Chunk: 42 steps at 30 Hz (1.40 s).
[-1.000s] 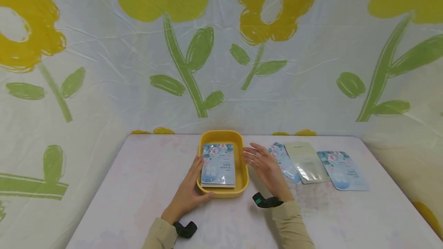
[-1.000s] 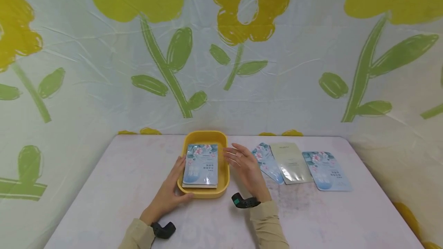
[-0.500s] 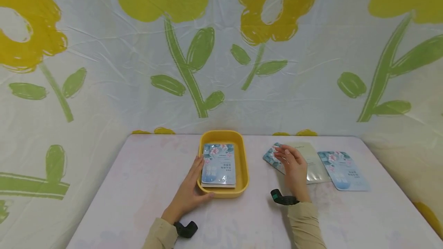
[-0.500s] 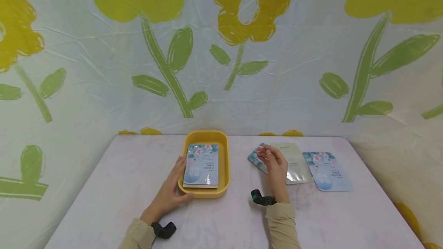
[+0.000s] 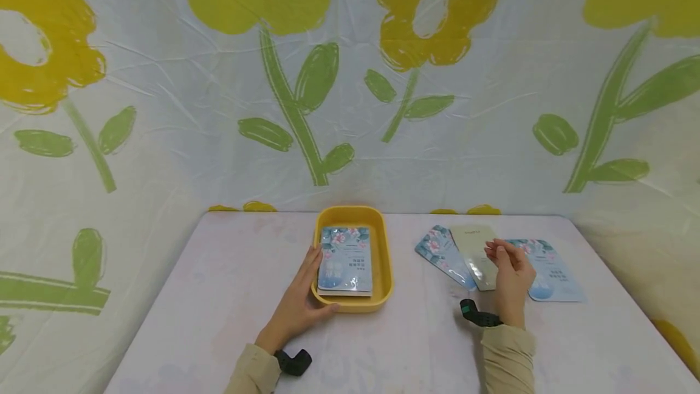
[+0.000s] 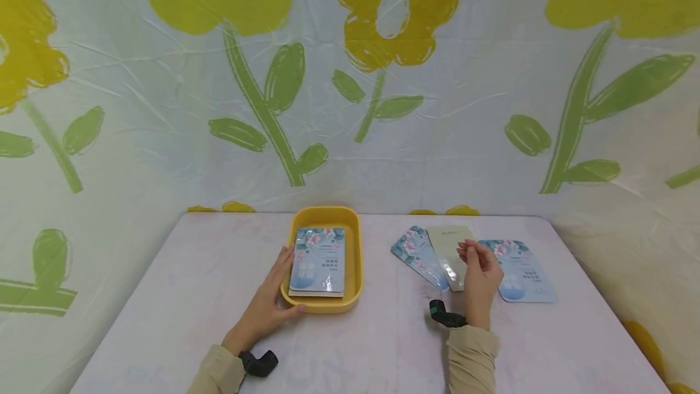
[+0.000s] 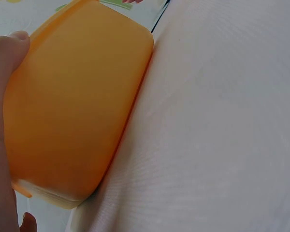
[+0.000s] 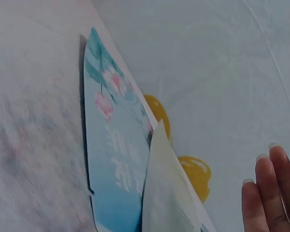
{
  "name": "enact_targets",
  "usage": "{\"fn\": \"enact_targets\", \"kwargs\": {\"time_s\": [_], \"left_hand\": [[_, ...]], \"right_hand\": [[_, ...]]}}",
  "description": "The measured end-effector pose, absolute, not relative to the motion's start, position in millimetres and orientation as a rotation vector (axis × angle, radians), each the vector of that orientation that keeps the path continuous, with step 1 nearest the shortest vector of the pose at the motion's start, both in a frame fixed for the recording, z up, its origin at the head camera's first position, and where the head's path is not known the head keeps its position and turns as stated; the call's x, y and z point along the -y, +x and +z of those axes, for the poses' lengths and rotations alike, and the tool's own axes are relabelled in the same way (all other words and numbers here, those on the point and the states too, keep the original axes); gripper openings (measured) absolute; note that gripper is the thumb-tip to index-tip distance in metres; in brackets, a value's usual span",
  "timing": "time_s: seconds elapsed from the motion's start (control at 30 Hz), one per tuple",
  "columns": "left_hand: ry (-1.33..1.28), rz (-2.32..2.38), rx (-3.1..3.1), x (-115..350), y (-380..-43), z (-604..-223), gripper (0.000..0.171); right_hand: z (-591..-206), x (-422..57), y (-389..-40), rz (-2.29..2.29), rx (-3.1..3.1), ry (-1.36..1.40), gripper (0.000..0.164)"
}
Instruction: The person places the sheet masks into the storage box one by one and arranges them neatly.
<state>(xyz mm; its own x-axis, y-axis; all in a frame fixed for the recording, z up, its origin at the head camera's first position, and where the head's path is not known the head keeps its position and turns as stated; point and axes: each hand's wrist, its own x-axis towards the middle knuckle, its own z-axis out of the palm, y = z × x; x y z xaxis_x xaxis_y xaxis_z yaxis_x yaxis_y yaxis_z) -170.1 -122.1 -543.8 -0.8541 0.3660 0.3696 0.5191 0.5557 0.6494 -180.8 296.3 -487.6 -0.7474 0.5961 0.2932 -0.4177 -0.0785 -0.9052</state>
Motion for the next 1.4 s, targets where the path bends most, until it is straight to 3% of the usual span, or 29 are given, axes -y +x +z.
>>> {"fn": "enact_targets", "kwargs": {"time_s": [0.5,0.8,1.0,1.4], "left_hand": [[-0.772,-1.128,2.558,120,-171,-541,0.109],[-0.765,-1.149,2.566,121,-170,-542,0.109],[-0.769,-1.153,2.565,122,-169,-541,0.109],[-0.777,-1.14,2.561,122,-169,-540,0.109]], "right_hand": [[-499,-350,-159,1.282,1.789,-0.676,0.025],[-506,-374,-152,1.24,2.154,-0.774,0.064],[-512,-381,-157,1.038,2.535,-0.797,0.081],[-509,-373,-154,1.035,2.869,-0.862,0.09]]}}
